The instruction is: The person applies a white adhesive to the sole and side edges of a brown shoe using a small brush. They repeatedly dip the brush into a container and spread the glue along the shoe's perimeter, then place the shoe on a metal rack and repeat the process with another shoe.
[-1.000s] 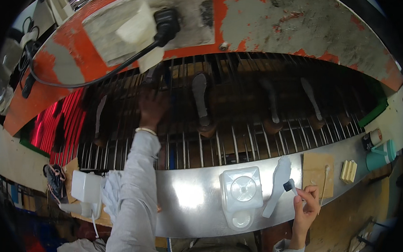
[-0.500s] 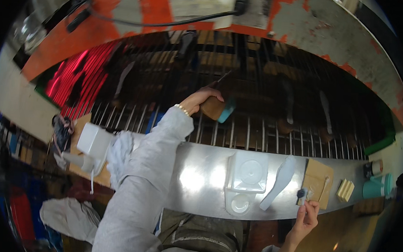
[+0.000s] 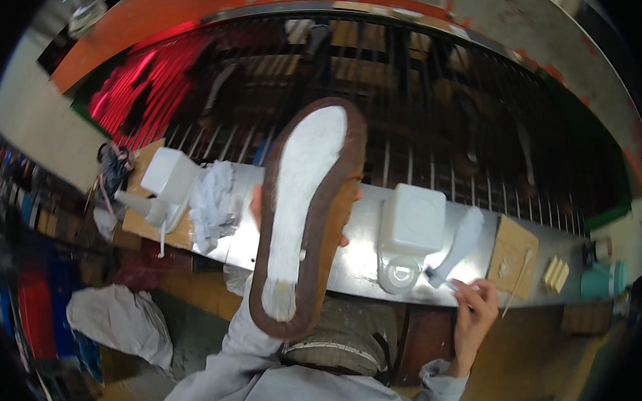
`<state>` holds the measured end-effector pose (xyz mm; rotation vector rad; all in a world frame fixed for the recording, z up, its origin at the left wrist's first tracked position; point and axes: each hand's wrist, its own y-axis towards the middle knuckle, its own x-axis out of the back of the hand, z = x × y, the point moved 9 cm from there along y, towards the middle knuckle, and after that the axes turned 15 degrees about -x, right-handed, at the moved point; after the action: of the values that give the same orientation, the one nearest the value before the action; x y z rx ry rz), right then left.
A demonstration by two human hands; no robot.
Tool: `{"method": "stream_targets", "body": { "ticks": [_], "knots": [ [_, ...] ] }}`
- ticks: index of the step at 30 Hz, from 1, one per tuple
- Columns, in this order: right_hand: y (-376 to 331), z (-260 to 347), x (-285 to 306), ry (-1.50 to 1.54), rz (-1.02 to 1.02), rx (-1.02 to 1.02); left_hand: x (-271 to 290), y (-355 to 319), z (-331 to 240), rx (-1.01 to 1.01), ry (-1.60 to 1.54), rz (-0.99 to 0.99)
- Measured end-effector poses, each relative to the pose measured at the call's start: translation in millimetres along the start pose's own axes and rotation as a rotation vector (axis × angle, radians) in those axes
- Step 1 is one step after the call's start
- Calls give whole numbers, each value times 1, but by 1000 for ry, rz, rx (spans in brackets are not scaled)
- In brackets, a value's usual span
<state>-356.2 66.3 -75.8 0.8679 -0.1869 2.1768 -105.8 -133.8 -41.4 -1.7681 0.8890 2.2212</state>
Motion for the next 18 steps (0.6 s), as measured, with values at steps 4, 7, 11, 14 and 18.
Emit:
{"method": "stream_targets", "body": {
  "ticks": [4,7,11,14,18],
  "knots": [
    [-13,32,-31,-337,-45,358,6,-27,-9,-13,208,-24],
    [-14,26,-39,-367,-48,362,-3,-45,-20,401,135,66],
    [-11,18,-32,-340,-94,325,17,-66,-60,292,281,12],
    [-10,20,-38,-354,-76,368,22,-73,-77,212,369,-9],
    [-12,12,-41,-363,-96,331,21,-64,-103,45,507,-70]
  ]
}}
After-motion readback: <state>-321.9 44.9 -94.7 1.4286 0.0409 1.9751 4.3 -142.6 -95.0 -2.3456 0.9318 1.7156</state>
